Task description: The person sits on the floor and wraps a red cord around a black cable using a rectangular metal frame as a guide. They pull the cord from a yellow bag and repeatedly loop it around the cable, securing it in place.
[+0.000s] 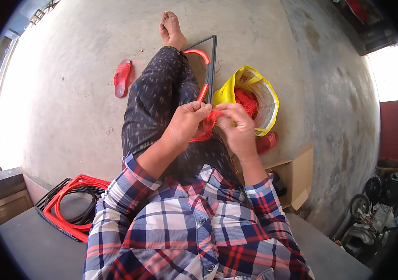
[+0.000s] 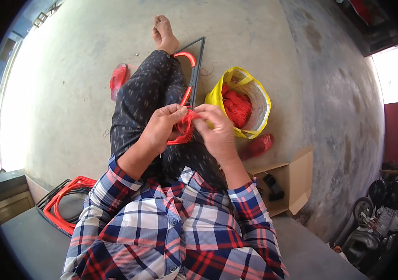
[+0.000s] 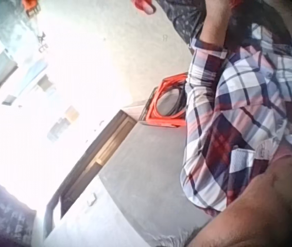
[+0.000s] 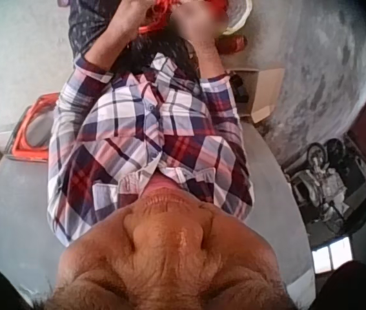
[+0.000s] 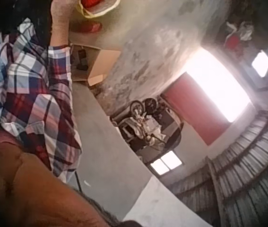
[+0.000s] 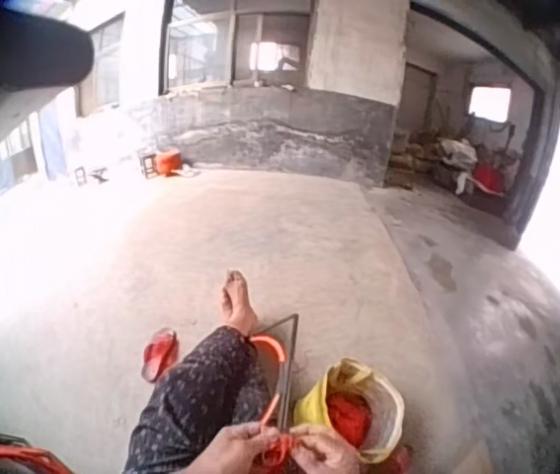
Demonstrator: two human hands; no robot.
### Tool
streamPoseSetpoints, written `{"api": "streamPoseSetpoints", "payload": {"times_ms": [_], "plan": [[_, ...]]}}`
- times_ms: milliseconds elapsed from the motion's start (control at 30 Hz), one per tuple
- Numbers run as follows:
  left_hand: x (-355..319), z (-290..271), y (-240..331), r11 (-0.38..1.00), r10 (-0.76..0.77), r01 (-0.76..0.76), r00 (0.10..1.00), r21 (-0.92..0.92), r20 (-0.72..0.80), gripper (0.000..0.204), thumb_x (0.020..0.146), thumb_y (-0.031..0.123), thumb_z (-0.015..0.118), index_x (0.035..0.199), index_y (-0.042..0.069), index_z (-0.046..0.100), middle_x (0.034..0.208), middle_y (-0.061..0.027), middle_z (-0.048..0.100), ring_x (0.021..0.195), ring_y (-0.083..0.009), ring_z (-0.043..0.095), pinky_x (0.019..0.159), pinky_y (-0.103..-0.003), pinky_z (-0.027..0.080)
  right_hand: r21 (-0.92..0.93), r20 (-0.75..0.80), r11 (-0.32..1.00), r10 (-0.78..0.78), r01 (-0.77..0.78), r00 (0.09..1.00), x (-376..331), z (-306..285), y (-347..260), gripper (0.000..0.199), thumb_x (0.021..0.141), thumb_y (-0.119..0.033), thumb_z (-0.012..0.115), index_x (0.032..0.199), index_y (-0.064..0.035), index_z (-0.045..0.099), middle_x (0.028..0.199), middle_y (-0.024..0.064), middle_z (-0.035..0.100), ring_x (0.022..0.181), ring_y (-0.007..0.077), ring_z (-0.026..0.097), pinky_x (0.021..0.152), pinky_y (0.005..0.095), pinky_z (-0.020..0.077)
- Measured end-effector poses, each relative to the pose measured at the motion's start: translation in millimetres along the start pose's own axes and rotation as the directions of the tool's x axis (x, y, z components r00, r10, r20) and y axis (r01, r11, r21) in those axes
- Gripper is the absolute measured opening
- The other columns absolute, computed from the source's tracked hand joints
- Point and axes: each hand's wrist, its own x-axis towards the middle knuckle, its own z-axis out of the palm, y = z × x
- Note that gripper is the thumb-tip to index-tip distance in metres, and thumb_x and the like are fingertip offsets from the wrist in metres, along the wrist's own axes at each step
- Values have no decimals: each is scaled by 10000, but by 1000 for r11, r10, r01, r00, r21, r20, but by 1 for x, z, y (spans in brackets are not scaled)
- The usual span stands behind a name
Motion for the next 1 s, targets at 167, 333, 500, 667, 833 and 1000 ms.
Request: {"api": "streamPoseSetpoints", "payload": {"times_ms": [167,333,500,667,833,1000], "plan": [[26,-27,-23,993,-110,111,993,25,-44,215,984,214,570,839,59,604,695,-19,557,463,-69,393,399,-225,278,774,-87,632,153,-30,984,-1,-53,-36,222,1005,-271,574,1039,-68,657,747,11,595,720,136,558,806,356,489],[33,-20,-23,961,-251,257,966,99,-68,172,922,218,617,866,60,576,748,-61,579,451,-86,386,392,-248,274,733,15,677,84,-68,996,-40,-103,-85,284,1030,-306,535,987,-41,626,562,-44,374,470,71,301,505,290,254],[43,-38,-33,940,-338,335,940,56,46,152,880,195,656,879,81,556,786,-57,578,447,-88,333,403,-261,265,540,-188,831,274,-134,943,-74,-117,-85,249,1044,-260,512,983,-37,605,593,-53,348,472,58,275,479,265,253],[26,-26,-36,964,60,-38,995,264,-76,147,873,157,692,911,84,570,799,5,568,539,-58,391,461,-236,302,792,-153,580,491,-191,857,-52,-117,-17,257,1048,-286,492,951,-67,583,606,-57,355,497,53,311,480,231,268],[0,17,-3,995,86,-97,950,21,302,115,902,33,665,1013,53,641,773,41,581,579,-29,470,495,-207,372,258,188,844,434,-471,881,-30,-30,-13,181,972,-165,631,1061,-7,637,752,-43,561,662,15,473,578,197,365],[24,-8,-9,769,597,-521,793,371,-124,55,903,34,672,947,19,642,776,-3,616,680,-98,570,620,-253,485,-157,-206,985,35,-68,978,-1,-7,11,177,845,-92,724,1003,-28,677,990,64,640,943,197,622,860,336,500]]}}
